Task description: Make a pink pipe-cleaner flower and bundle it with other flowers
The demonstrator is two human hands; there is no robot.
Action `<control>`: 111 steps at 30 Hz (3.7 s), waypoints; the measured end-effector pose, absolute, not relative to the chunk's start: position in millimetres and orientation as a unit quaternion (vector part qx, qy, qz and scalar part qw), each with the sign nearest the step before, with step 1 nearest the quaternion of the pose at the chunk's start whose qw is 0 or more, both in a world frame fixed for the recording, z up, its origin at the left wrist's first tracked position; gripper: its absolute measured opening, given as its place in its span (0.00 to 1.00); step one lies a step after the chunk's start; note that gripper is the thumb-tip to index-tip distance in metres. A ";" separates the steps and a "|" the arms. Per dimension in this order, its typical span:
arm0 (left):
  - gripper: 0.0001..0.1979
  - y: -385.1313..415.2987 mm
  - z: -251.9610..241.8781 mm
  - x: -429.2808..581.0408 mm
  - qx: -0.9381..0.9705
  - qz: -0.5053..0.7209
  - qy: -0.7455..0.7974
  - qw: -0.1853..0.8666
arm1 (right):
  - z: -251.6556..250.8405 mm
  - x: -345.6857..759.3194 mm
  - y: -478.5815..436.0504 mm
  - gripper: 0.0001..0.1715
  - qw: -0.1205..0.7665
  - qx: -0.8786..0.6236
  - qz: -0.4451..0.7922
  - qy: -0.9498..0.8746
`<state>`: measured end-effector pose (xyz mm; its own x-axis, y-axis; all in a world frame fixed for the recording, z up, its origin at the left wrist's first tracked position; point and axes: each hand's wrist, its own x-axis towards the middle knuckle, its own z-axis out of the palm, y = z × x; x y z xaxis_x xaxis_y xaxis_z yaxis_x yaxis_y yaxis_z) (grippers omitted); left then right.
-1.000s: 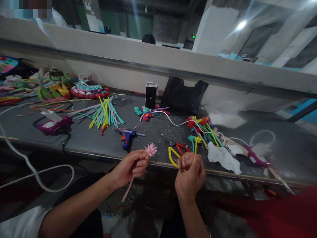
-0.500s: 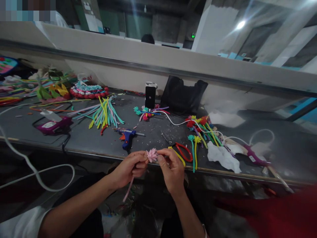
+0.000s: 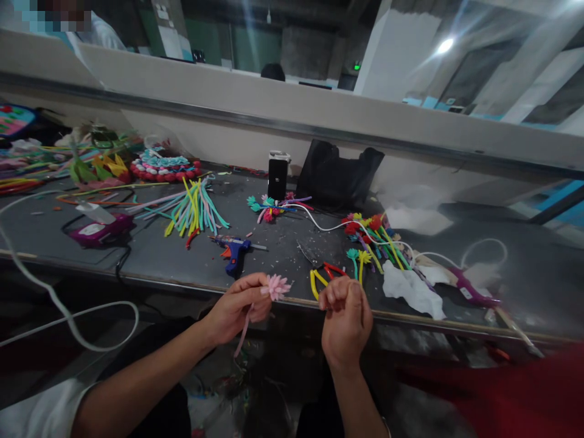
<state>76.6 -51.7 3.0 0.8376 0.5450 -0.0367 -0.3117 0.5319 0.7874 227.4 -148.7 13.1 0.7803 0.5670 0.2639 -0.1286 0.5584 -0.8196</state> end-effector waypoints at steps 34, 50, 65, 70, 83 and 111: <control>0.11 -47.2 6.6 71.8 0.626 0.244 0.156 0.724 | -6.3 223.4 -155.0 0.08 0.681 -0.580 0.187 -0.407; 0.06 -27.6 21.9 64.3 0.408 0.364 0.177 0.818 | -47.9 290.4 -152.3 0.19 0.289 -0.803 -0.129 -0.504; 0.09 -29.2 15.8 69.0 0.403 0.295 0.185 0.846 | -44.2 306.9 -154.1 0.24 0.310 -0.824 -0.149 -0.450; 0.07 -33.3 11.5 75.9 0.372 0.304 0.191 0.856 | -44.3 344.7 -156.2 0.17 0.258 -0.899 -0.106 -0.338; 0.06 -48.2 -4.7 95.0 0.313 0.307 0.191 0.878 | -31.3 260.1 -136.4 0.21 0.449 -0.772 -0.077 -0.444; 0.11 -36.9 20.0 79.6 0.434 0.349 0.232 0.798 | -38.4 230.6 -113.5 0.19 0.327 -0.743 -0.109 -0.573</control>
